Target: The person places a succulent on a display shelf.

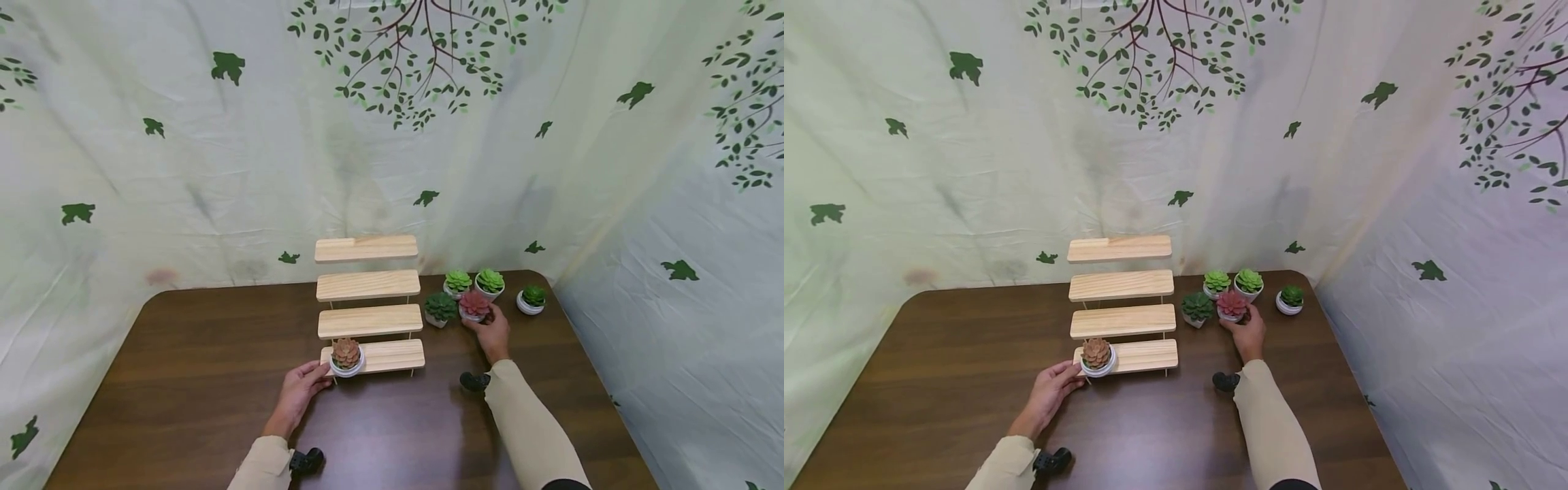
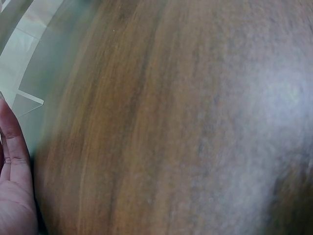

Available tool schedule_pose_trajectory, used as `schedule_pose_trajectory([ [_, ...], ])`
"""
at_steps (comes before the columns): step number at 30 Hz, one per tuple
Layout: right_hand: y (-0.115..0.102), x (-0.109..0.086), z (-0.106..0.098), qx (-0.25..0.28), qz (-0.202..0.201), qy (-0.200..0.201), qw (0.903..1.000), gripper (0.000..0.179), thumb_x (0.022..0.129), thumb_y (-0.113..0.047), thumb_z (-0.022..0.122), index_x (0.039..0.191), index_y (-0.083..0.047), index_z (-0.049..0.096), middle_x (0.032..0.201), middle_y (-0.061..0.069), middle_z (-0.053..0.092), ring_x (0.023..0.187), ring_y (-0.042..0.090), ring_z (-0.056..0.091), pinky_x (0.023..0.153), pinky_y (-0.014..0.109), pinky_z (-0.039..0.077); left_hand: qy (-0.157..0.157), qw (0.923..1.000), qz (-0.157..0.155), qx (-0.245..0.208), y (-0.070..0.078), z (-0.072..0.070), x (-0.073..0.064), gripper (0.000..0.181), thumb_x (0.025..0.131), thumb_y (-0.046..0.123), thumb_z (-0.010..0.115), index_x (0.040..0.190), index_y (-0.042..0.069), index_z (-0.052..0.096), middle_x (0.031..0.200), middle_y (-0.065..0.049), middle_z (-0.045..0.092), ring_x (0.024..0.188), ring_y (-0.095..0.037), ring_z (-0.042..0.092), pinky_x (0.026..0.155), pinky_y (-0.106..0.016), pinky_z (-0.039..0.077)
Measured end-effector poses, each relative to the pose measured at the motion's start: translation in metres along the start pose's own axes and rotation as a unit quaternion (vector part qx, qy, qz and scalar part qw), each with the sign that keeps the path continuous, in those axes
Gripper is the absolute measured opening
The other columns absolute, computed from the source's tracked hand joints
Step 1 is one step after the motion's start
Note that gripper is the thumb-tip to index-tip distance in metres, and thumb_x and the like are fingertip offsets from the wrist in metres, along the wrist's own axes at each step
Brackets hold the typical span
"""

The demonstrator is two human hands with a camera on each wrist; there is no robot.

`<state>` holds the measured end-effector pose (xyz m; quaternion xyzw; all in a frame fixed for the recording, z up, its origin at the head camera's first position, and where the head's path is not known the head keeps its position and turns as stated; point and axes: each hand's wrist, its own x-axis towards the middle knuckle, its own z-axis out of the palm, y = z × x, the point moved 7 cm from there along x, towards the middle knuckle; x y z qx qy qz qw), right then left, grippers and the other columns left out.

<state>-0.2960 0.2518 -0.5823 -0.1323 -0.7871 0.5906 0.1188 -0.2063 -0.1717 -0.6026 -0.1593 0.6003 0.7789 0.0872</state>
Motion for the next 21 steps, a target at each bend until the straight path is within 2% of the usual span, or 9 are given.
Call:
schedule_pose_trajectory([
  [8, 0.009, -0.004, -0.006, 0.040, 0.030, -0.020, 0.9986, 0.070, 0.075, 0.004, 0.078, 0.137, 0.003, 0.046, 0.136, 0.024, 0.050, 0.126, 0.032, 0.048, 0.105, 0.043, 0.040, -0.003, 1.0000, 0.008, 0.002, -0.002, 0.001, 0.001, 0.011, 0.092, 0.003, 0.061, 0.099, -0.006, 0.063, 0.082, -0.002, 0.067, 0.074, -0.011, 0.064, 0.070, -0.024, 0.057],
  [12, 0.009, -0.010, -0.008, 0.067, 0.040, -0.042, 0.9961, 0.071, 0.075, 0.008, 0.076, 0.138, 0.006, 0.043, 0.139, 0.026, 0.046, 0.130, 0.034, 0.044, 0.106, 0.042, 0.039, -0.001, 1.0000, 0.007, 0.000, -0.001, 0.001, 0.001, 0.011, 0.092, 0.003, 0.062, 0.099, -0.005, 0.064, 0.082, -0.002, 0.067, 0.074, -0.011, 0.064, 0.070, -0.024, 0.057],
  [14, 0.009, -0.015, -0.008, 0.086, 0.050, -0.050, 0.9938, 0.072, 0.074, 0.011, 0.075, 0.138, 0.007, 0.042, 0.141, 0.027, 0.044, 0.131, 0.034, 0.043, 0.105, 0.037, 0.041, 0.000, 1.0000, 0.003, 0.001, -0.002, 0.000, 0.001, 0.011, 0.093, 0.003, 0.062, 0.099, -0.005, 0.064, 0.082, -0.002, 0.067, 0.074, -0.011, 0.064, 0.071, -0.024, 0.057],
  [17, 0.010, -0.022, -0.009, 0.101, 0.054, -0.057, 0.9917, 0.073, 0.073, 0.015, 0.074, 0.138, 0.008, 0.042, 0.141, 0.027, 0.044, 0.130, 0.034, 0.043, 0.097, 0.022, 0.046, 0.000, 1.0000, -0.002, 0.005, -0.001, -0.001, 0.000, 0.011, 0.093, 0.004, 0.062, 0.099, -0.005, 0.064, 0.082, -0.001, 0.067, 0.074, -0.011, 0.064, 0.071, -0.024, 0.057],
  [19, 0.009, -0.026, -0.010, 0.097, 0.047, -0.060, 0.9923, 0.073, 0.072, 0.016, 0.075, 0.137, 0.008, 0.043, 0.140, 0.027, 0.045, 0.129, 0.033, 0.044, 0.089, 0.012, 0.046, -0.003, 1.0000, -0.002, 0.006, -0.001, 0.000, -0.001, 0.010, 0.093, 0.005, 0.062, 0.098, -0.004, 0.065, 0.082, -0.001, 0.067, 0.074, -0.011, 0.064, 0.072, -0.024, 0.057],
  [21, 0.008, -0.029, -0.011, 0.091, 0.036, -0.065, 0.9931, 0.072, 0.072, 0.015, 0.075, 0.137, 0.008, 0.044, 0.139, 0.028, 0.045, 0.128, 0.034, 0.045, 0.085, 0.009, 0.046, -0.005, 1.0000, -0.002, 0.004, -0.001, 0.001, -0.001, 0.009, 0.093, 0.005, 0.062, 0.097, -0.002, 0.065, 0.081, -0.001, 0.067, 0.074, -0.011, 0.064, 0.072, -0.024, 0.057],
])
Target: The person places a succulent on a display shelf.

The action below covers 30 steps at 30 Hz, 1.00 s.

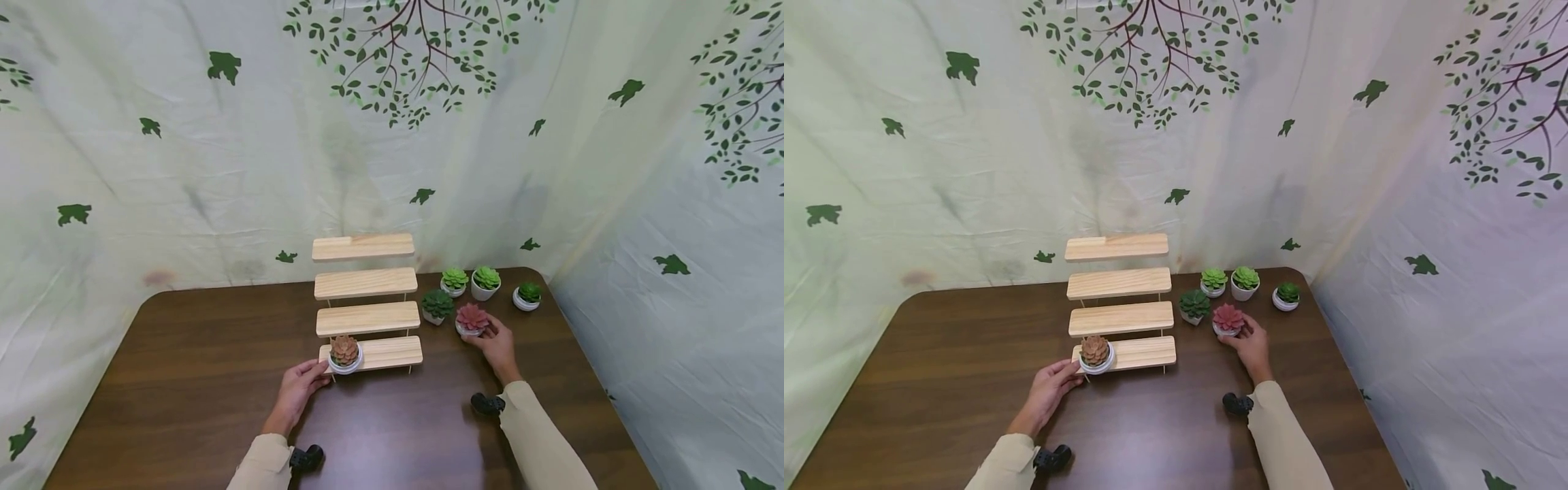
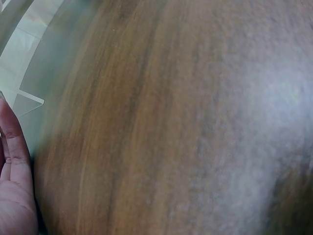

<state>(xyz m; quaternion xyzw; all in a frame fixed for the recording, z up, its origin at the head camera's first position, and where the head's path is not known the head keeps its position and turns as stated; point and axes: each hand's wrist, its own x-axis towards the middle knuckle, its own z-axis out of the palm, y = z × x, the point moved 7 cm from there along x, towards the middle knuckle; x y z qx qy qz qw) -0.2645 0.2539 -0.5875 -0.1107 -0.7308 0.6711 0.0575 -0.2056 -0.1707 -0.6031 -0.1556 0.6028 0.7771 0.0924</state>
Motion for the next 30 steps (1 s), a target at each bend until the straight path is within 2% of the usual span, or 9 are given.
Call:
schedule_pose_trajectory([
  [9, -0.018, -0.018, 0.006, -0.007, -0.015, -0.031, 0.9994, 0.073, 0.071, 0.010, 0.079, 0.135, 0.007, 0.046, 0.137, 0.026, 0.048, 0.125, 0.033, 0.048, 0.090, 0.016, 0.048, -0.001, 0.9999, 0.012, -0.008, 0.001, -0.001, 0.001, 0.006, 0.093, 0.004, 0.062, 0.090, 0.001, 0.067, 0.078, -0.001, 0.067, 0.071, -0.011, 0.064, 0.069, -0.024, 0.057],
  [16, -0.032, -0.038, 0.013, -0.011, -0.023, -0.047, 0.9986, 0.074, 0.070, 0.009, 0.080, 0.135, 0.006, 0.046, 0.135, 0.025, 0.049, 0.124, 0.032, 0.049, 0.095, 0.021, 0.047, 0.001, 1.0000, 0.005, -0.005, -0.001, -0.001, 0.000, 0.009, 0.092, 0.003, 0.062, 0.097, -0.005, 0.064, 0.081, -0.002, 0.067, 0.072, -0.011, 0.064, 0.071, -0.024, 0.057],
  [20, -0.043, -0.049, 0.024, 0.009, -0.036, -0.066, 0.9971, 0.072, 0.070, 0.011, 0.079, 0.133, 0.006, 0.047, 0.134, 0.025, 0.050, 0.120, 0.022, 0.053, 0.096, 0.022, 0.047, 0.006, 1.0000, 0.005, -0.002, 0.000, -0.002, -0.001, 0.012, 0.092, 0.004, 0.063, 0.099, -0.006, 0.064, 0.082, -0.002, 0.067, 0.073, -0.011, 0.064, 0.071, -0.024, 0.057],
  [24, -0.055, -0.057, 0.039, 0.025, -0.083, -0.084, 0.9927, 0.069, 0.066, 0.014, 0.080, 0.128, 0.009, 0.050, 0.126, 0.025, 0.055, 0.107, 0.008, 0.059, 0.089, 0.017, 0.050, 0.003, 0.9999, 0.013, -0.005, 0.002, -0.002, 0.000, 0.011, 0.092, 0.003, 0.062, 0.099, -0.006, 0.065, 0.082, -0.002, 0.068, 0.073, -0.011, 0.064, 0.070, -0.024, 0.057],
  [27, -0.059, -0.061, 0.052, 0.019, -0.101, -0.098, 0.9898, 0.067, 0.065, 0.014, 0.080, 0.126, 0.011, 0.051, 0.122, 0.025, 0.057, 0.104, 0.007, 0.059, 0.087, 0.017, 0.050, -0.001, 0.9998, 0.016, -0.008, 0.002, -0.001, 0.000, 0.010, 0.092, 0.002, 0.062, 0.097, -0.005, 0.065, 0.082, -0.002, 0.068, 0.073, -0.012, 0.064, 0.070, -0.024, 0.057],
  [30, -0.063, -0.064, 0.066, 0.012, -0.097, -0.117, 0.9883, 0.068, 0.066, 0.013, 0.081, 0.127, 0.010, 0.051, 0.123, 0.024, 0.057, 0.107, 0.012, 0.059, 0.089, 0.019, 0.050, -0.002, 0.9998, 0.019, -0.008, 0.002, -0.002, 0.000, 0.008, 0.092, 0.001, 0.061, 0.095, -0.004, 0.066, 0.081, -0.002, 0.068, 0.072, -0.012, 0.064, 0.069, -0.024, 0.057],
])
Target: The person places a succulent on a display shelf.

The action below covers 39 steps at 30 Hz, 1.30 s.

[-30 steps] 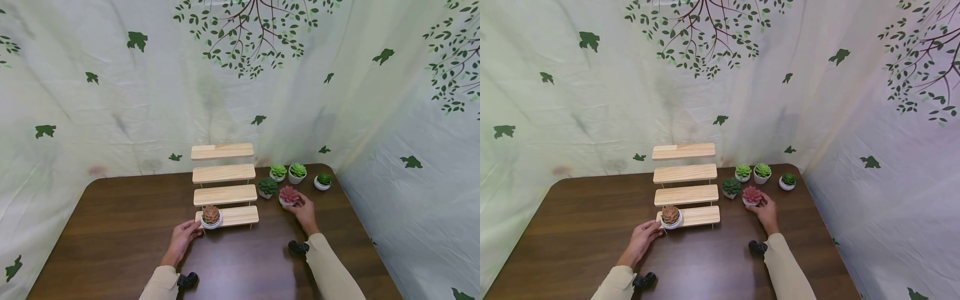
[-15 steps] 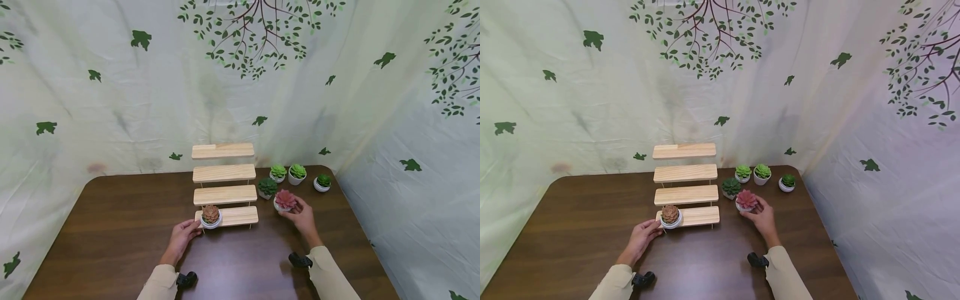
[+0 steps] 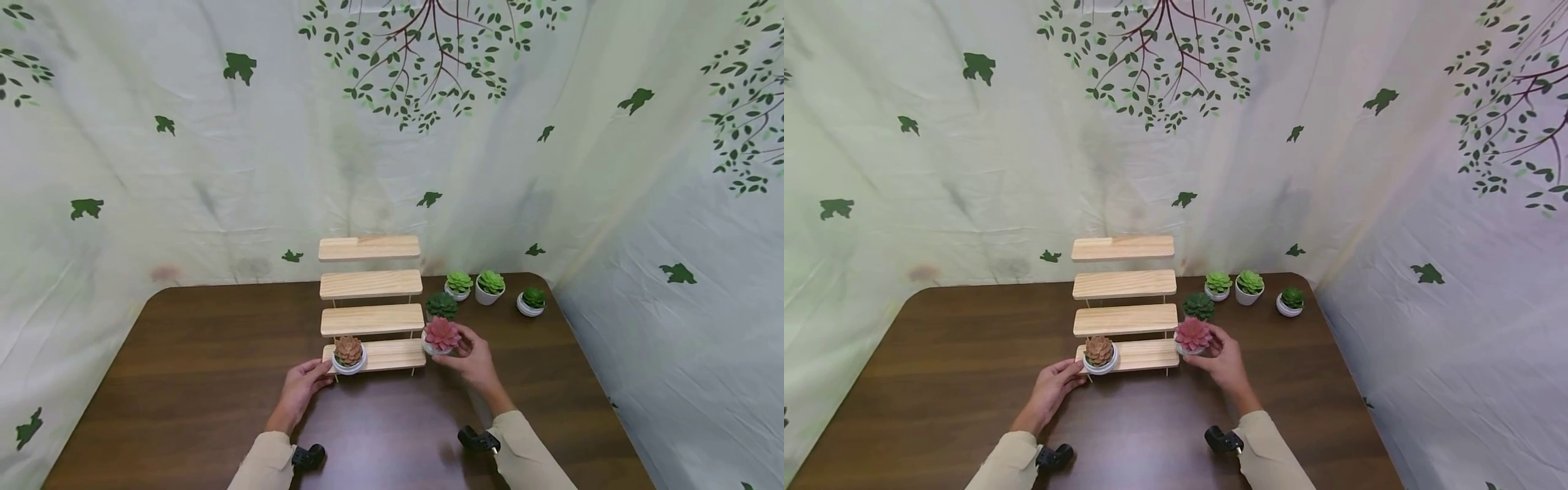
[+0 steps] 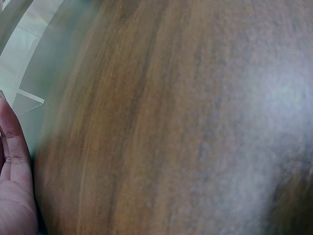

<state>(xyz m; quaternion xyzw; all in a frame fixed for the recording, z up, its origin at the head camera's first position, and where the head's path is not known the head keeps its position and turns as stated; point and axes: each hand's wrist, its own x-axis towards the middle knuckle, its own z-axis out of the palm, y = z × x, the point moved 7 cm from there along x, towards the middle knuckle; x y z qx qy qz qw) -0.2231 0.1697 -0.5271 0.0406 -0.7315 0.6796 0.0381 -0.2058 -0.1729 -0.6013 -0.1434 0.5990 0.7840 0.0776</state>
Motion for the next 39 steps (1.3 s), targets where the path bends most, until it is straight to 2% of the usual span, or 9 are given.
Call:
schedule_pose_trajectory([
  [4, -0.006, 0.000, 0.017, -0.001, 0.005, -0.022, 0.9997, 0.067, 0.069, 0.010, 0.081, 0.128, 0.008, 0.050, 0.125, 0.024, 0.056, 0.110, 0.017, 0.058, 0.093, 0.023, 0.049, 0.000, 1.0000, 0.001, -0.001, -0.001, 0.001, 0.000, 0.007, 0.092, 0.002, 0.061, 0.095, -0.004, 0.065, 0.080, -0.002, 0.067, 0.072, -0.012, 0.064, 0.069, -0.024, 0.057],
  [9, -0.011, -0.001, 0.034, 0.005, -0.009, -0.048, 0.9988, 0.065, 0.069, 0.012, 0.080, 0.127, 0.009, 0.051, 0.125, 0.025, 0.055, 0.109, 0.014, 0.058, 0.093, 0.023, 0.049, 0.002, 1.0000, -0.003, 0.000, -0.001, 0.001, 0.000, 0.008, 0.092, 0.002, 0.062, 0.096, -0.004, 0.066, 0.081, -0.002, 0.067, 0.072, -0.011, 0.064, 0.070, -0.024, 0.057],
  [15, -0.012, -0.004, 0.048, 0.006, -0.005, -0.062, 0.9980, 0.065, 0.068, 0.011, 0.081, 0.126, 0.006, 0.053, 0.125, 0.022, 0.056, 0.109, 0.014, 0.058, 0.094, 0.024, 0.049, 0.007, 1.0000, -0.006, -0.003, -0.001, 0.000, 0.000, 0.008, 0.092, 0.001, 0.062, 0.096, -0.005, 0.065, 0.080, -0.002, 0.067, 0.072, -0.011, 0.064, 0.070, -0.024, 0.057],
  [19, -0.014, -0.005, 0.058, -0.014, -0.009, -0.071, 0.9974, 0.064, 0.068, 0.010, 0.082, 0.125, 0.006, 0.055, 0.124, 0.020, 0.057, 0.110, 0.016, 0.057, 0.098, 0.029, 0.048, 0.005, 1.0000, -0.007, -0.002, 0.000, 0.000, 0.000, 0.007, 0.092, 0.002, 0.062, 0.096, -0.004, 0.065, 0.080, -0.001, 0.067, 0.072, -0.011, 0.064, 0.070, -0.024, 0.057],
  [22, -0.027, -0.009, 0.066, -0.027, -0.028, -0.084, 0.9958, 0.061, 0.067, 0.010, 0.082, 0.123, 0.007, 0.056, 0.121, 0.021, 0.059, 0.109, 0.015, 0.056, 0.098, 0.029, 0.046, 0.005, 1.0000, -0.007, -0.001, -0.001, 0.000, 0.000, 0.008, 0.092, 0.002, 0.062, 0.096, -0.004, 0.065, 0.081, -0.001, 0.067, 0.073, -0.011, 0.064, 0.070, -0.024, 0.057],
  [26, -0.042, -0.014, 0.077, -0.022, -0.034, -0.110, 0.9931, 0.060, 0.068, 0.009, 0.082, 0.122, 0.008, 0.056, 0.121, 0.022, 0.060, 0.109, 0.013, 0.056, 0.098, 0.025, 0.045, 0.007, 1.0000, -0.004, -0.001, -0.002, -0.001, 0.001, 0.008, 0.092, 0.002, 0.062, 0.096, -0.004, 0.065, 0.080, -0.001, 0.067, 0.072, -0.011, 0.064, 0.070, -0.024, 0.057],
  [33, -0.037, -0.015, 0.092, -0.010, -0.022, -0.145, 0.9892, 0.061, 0.069, 0.011, 0.080, 0.124, 0.008, 0.055, 0.122, 0.024, 0.058, 0.112, 0.022, 0.058, 0.098, 0.037, 0.048, 0.006, 1.0000, -0.003, -0.003, -0.003, 0.000, 0.001, 0.007, 0.092, 0.001, 0.062, 0.095, -0.003, 0.066, 0.080, -0.001, 0.067, 0.072, -0.011, 0.064, 0.069, -0.024, 0.057],
  [39, -0.032, -0.014, 0.100, -0.012, -0.019, -0.157, 0.9873, 0.061, 0.069, 0.011, 0.080, 0.124, 0.010, 0.054, 0.122, 0.024, 0.058, 0.112, 0.031, 0.059, 0.096, 0.039, 0.049, 0.009, 1.0000, -0.003, -0.002, -0.002, 0.000, 0.000, 0.006, 0.091, 0.002, 0.062, 0.095, -0.003, 0.066, 0.079, -0.001, 0.067, 0.072, -0.011, 0.064, 0.069, -0.024, 0.057],
])
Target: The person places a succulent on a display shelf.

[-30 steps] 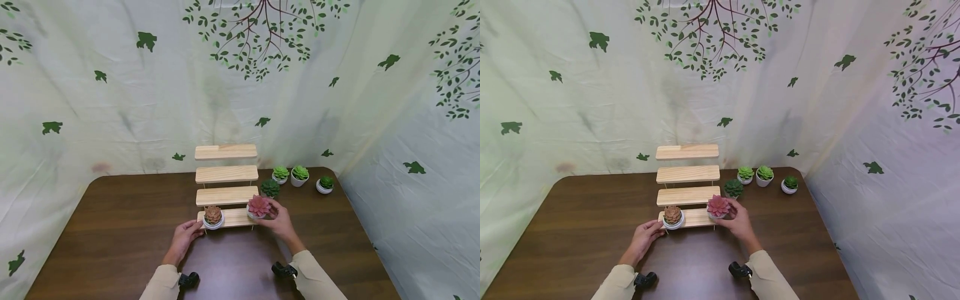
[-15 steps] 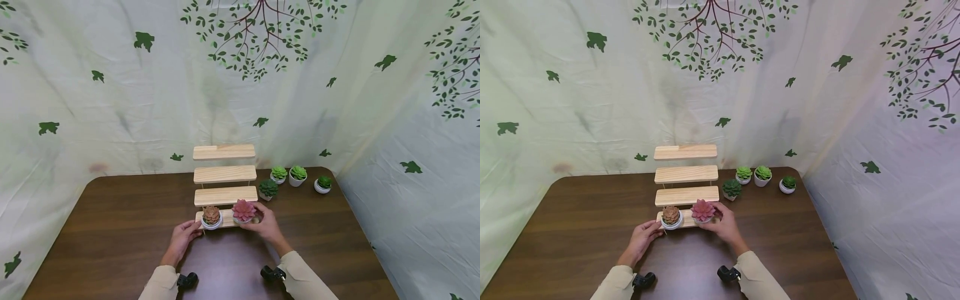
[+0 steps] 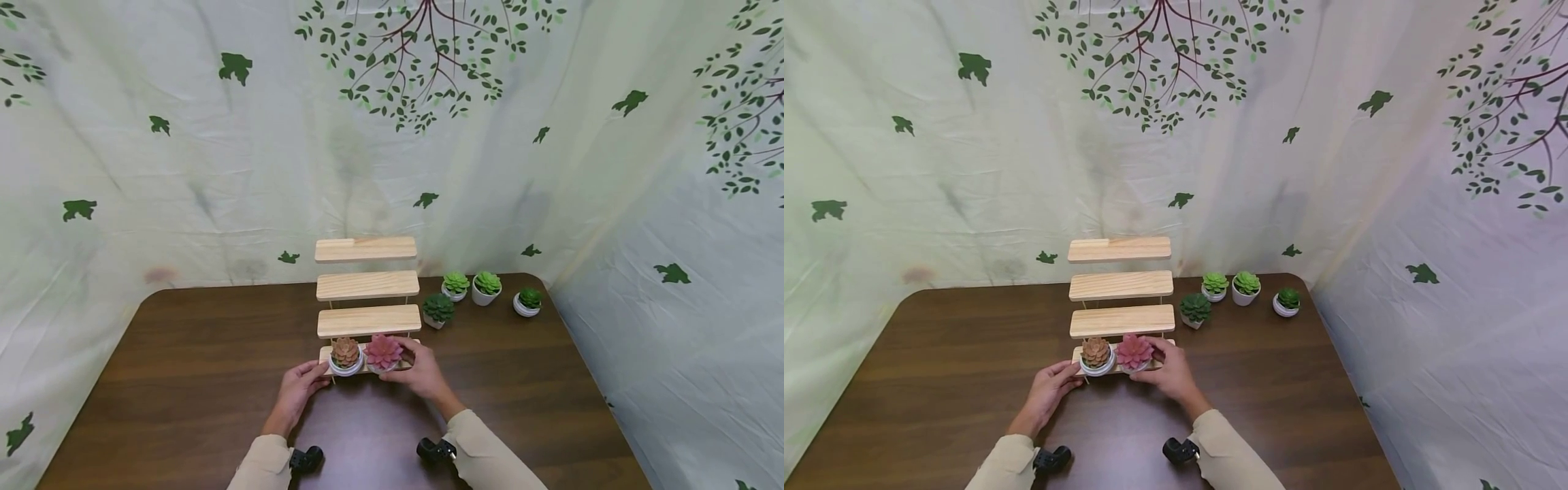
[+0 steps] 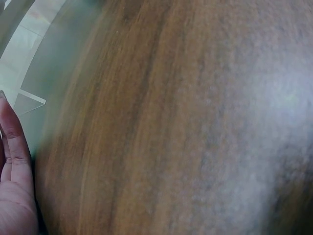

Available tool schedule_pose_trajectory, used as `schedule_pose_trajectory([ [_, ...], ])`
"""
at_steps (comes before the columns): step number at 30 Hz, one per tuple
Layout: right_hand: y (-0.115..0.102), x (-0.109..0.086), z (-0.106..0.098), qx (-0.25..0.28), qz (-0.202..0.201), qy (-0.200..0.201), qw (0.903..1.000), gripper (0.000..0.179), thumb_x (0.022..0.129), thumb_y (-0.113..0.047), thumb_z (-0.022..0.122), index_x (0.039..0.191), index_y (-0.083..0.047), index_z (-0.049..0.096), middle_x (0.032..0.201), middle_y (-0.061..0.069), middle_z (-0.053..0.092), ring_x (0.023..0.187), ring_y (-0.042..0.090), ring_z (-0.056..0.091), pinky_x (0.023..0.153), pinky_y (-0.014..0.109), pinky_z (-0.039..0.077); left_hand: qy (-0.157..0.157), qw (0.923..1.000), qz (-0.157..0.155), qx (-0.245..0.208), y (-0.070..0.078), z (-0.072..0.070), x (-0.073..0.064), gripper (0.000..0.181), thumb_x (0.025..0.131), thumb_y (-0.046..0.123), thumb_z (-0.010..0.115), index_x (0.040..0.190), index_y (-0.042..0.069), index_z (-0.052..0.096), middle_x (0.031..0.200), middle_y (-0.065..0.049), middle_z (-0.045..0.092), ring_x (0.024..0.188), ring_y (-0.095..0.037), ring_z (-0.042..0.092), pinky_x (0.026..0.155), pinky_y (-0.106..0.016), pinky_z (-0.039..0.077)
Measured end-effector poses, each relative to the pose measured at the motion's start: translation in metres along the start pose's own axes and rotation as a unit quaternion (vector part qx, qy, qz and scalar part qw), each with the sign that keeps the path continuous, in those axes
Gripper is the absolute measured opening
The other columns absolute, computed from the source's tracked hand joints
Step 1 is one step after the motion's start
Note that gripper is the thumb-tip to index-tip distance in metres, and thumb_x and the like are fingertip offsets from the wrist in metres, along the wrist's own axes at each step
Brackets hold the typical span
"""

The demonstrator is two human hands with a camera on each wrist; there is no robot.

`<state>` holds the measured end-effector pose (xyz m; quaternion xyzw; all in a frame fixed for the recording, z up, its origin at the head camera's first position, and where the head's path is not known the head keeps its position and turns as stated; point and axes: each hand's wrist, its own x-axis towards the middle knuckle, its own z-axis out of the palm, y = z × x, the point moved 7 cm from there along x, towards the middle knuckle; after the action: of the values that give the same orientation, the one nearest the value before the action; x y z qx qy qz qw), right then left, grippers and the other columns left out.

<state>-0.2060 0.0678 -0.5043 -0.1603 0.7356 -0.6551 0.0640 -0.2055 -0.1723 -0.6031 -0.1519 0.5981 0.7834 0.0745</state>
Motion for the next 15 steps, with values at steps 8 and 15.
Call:
schedule_pose_trajectory([
  [8, -0.002, 0.000, 0.002, -0.015, -0.001, 0.011, 0.9998, 0.061, 0.068, 0.011, 0.080, 0.124, 0.011, 0.054, 0.122, 0.024, 0.058, 0.114, 0.034, 0.057, 0.099, 0.042, 0.047, -0.001, 1.0000, -0.004, -0.002, 0.000, 0.000, 0.000, 0.005, 0.091, 0.002, 0.063, 0.094, -0.002, 0.066, 0.079, -0.001, 0.067, 0.072, -0.011, 0.064, 0.069, -0.024, 0.057],
  [15, 0.016, 0.004, 0.000, -0.023, -0.005, 0.018, 0.9996, 0.063, 0.070, 0.008, 0.081, 0.127, 0.008, 0.053, 0.123, 0.024, 0.058, 0.114, 0.035, 0.058, 0.097, 0.039, 0.048, -0.002, 0.9999, -0.012, -0.002, 0.000, 0.001, 0.001, 0.004, 0.092, 0.003, 0.063, 0.092, 0.001, 0.067, 0.078, 0.000, 0.067, 0.072, -0.010, 0.064, 0.070, -0.024, 0.057],
])
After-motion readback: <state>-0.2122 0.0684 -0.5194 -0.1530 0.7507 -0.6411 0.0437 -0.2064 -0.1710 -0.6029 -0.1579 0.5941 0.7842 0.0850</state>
